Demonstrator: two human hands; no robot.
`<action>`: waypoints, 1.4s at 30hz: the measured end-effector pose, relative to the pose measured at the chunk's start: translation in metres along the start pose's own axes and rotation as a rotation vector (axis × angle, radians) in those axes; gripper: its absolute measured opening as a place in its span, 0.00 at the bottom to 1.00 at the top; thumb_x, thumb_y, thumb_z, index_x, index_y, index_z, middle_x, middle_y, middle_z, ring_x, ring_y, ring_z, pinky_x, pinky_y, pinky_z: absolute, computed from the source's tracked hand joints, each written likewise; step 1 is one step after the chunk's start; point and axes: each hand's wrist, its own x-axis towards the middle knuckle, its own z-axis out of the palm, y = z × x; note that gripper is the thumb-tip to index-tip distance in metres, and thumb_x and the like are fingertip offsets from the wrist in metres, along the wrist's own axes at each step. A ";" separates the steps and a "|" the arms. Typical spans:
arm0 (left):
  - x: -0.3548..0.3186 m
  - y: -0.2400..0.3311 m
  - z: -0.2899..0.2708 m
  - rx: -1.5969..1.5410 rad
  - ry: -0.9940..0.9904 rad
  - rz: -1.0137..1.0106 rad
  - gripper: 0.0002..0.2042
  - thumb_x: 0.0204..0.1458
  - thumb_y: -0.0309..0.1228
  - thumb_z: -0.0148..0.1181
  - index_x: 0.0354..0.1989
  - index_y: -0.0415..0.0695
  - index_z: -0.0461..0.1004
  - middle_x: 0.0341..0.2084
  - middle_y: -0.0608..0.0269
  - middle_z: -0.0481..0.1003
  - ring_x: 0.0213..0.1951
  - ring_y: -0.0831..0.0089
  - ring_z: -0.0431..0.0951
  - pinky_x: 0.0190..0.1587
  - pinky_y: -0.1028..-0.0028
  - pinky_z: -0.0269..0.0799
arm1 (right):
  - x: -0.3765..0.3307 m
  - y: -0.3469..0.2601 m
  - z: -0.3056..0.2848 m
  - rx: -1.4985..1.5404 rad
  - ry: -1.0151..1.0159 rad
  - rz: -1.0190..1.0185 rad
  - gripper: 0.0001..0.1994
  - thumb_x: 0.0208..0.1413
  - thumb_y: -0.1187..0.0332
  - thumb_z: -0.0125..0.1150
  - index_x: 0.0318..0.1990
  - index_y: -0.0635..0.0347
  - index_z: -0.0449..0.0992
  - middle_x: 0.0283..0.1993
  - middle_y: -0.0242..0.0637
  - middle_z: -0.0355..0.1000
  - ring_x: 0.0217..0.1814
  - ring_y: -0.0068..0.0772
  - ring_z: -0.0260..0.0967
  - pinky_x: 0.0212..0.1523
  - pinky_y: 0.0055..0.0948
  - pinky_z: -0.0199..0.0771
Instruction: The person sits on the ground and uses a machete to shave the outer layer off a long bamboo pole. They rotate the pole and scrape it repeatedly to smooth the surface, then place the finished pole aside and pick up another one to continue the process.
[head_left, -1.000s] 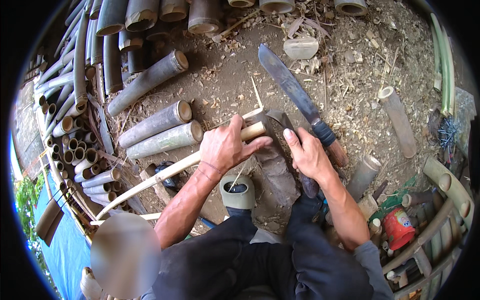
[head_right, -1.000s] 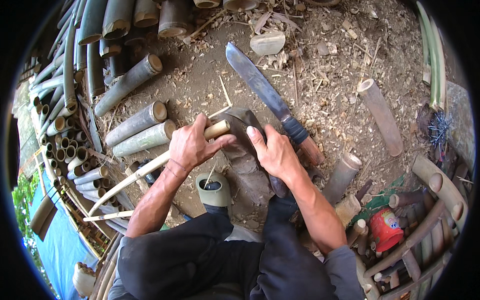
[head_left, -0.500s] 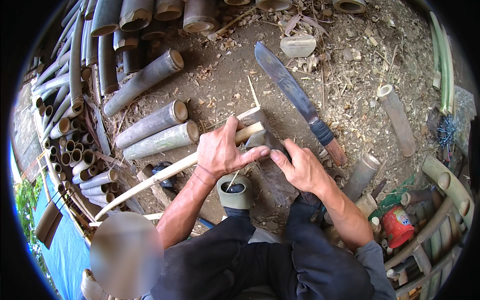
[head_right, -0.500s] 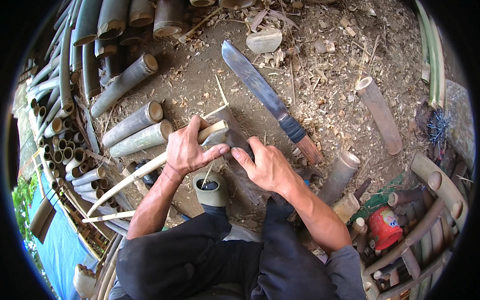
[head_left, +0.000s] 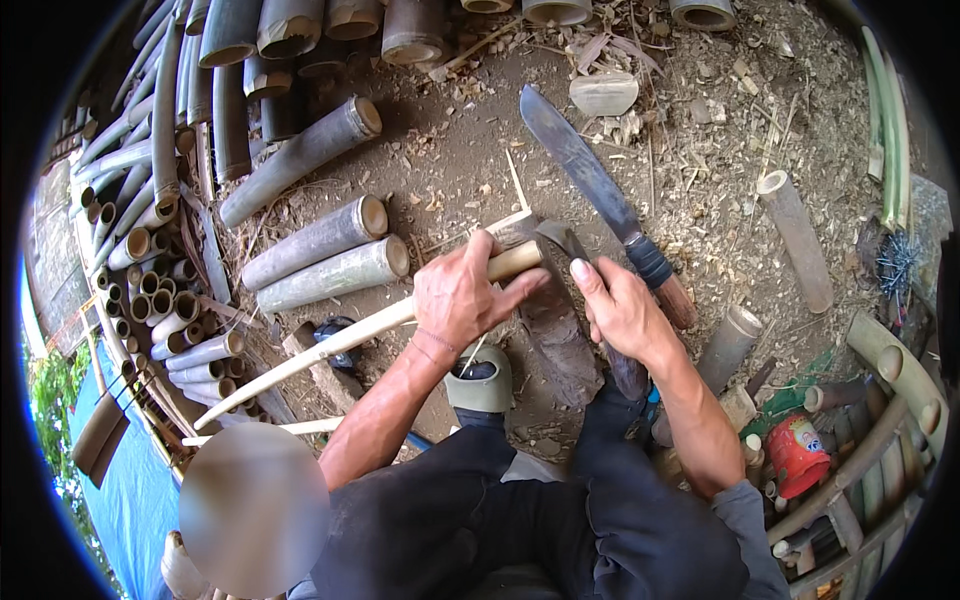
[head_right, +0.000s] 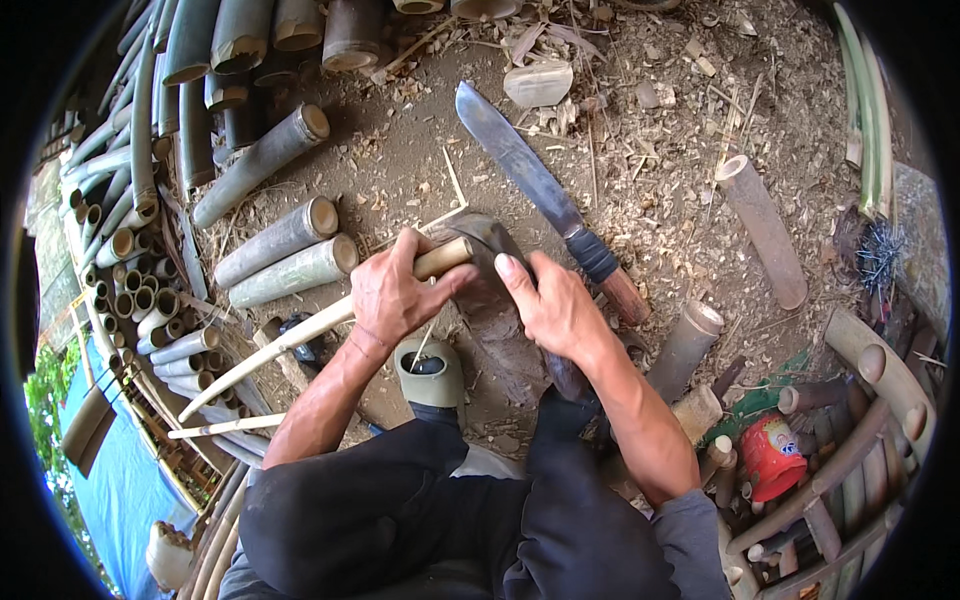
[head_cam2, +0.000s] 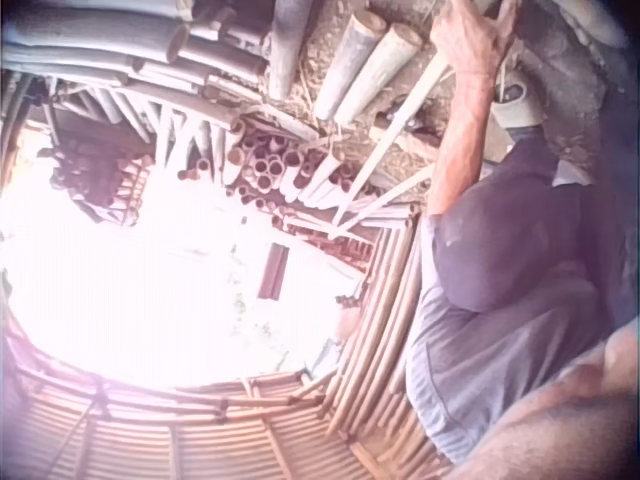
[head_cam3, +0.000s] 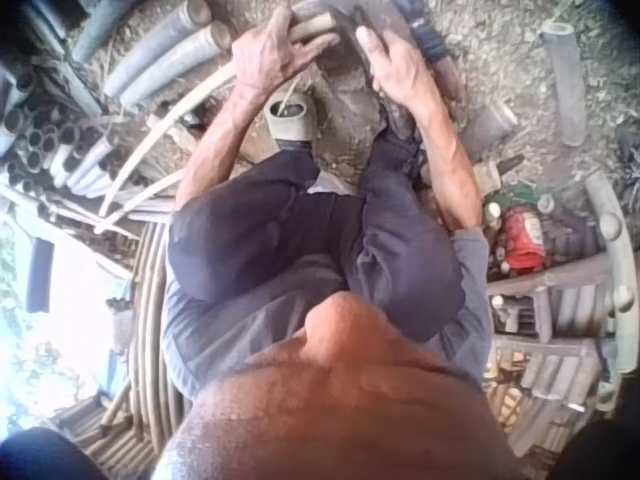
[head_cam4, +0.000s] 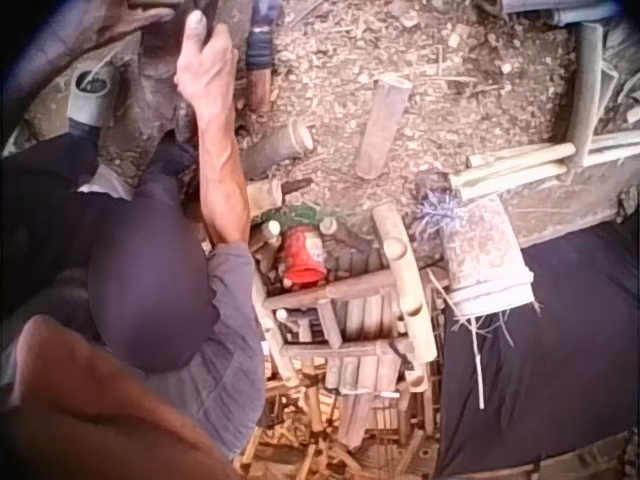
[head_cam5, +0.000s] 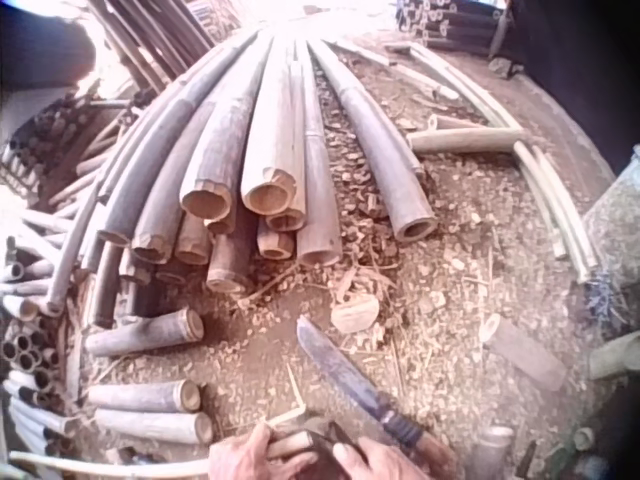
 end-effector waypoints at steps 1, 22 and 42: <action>-0.005 -0.001 0.003 -0.041 0.008 0.013 0.23 0.47 0.51 0.70 0.35 0.43 0.71 0.22 0.54 0.79 0.25 0.55 0.81 0.28 0.61 0.75 | 0.002 0.020 0.008 -0.051 0.076 -0.109 0.34 0.65 0.38 0.43 0.33 0.70 0.68 0.28 0.65 0.71 0.39 0.69 0.72 0.39 0.52 0.69; -0.010 -0.003 -0.007 -0.151 -0.060 0.014 0.35 0.37 0.64 0.70 0.35 0.42 0.70 0.23 0.53 0.78 0.26 0.55 0.81 0.28 0.62 0.76 | -0.011 0.022 0.017 -0.223 0.018 -0.305 0.29 0.65 0.43 0.49 0.37 0.69 0.67 0.27 0.66 0.71 0.37 0.72 0.71 0.34 0.54 0.69; -0.011 -0.010 -0.016 -0.055 -0.282 0.020 0.20 0.52 0.47 0.65 0.41 0.44 0.69 0.28 0.51 0.77 0.31 0.49 0.80 0.32 0.56 0.74 | -0.013 0.031 0.018 -0.181 0.041 -0.184 0.30 0.65 0.42 0.47 0.35 0.69 0.66 0.27 0.65 0.70 0.36 0.72 0.71 0.36 0.54 0.69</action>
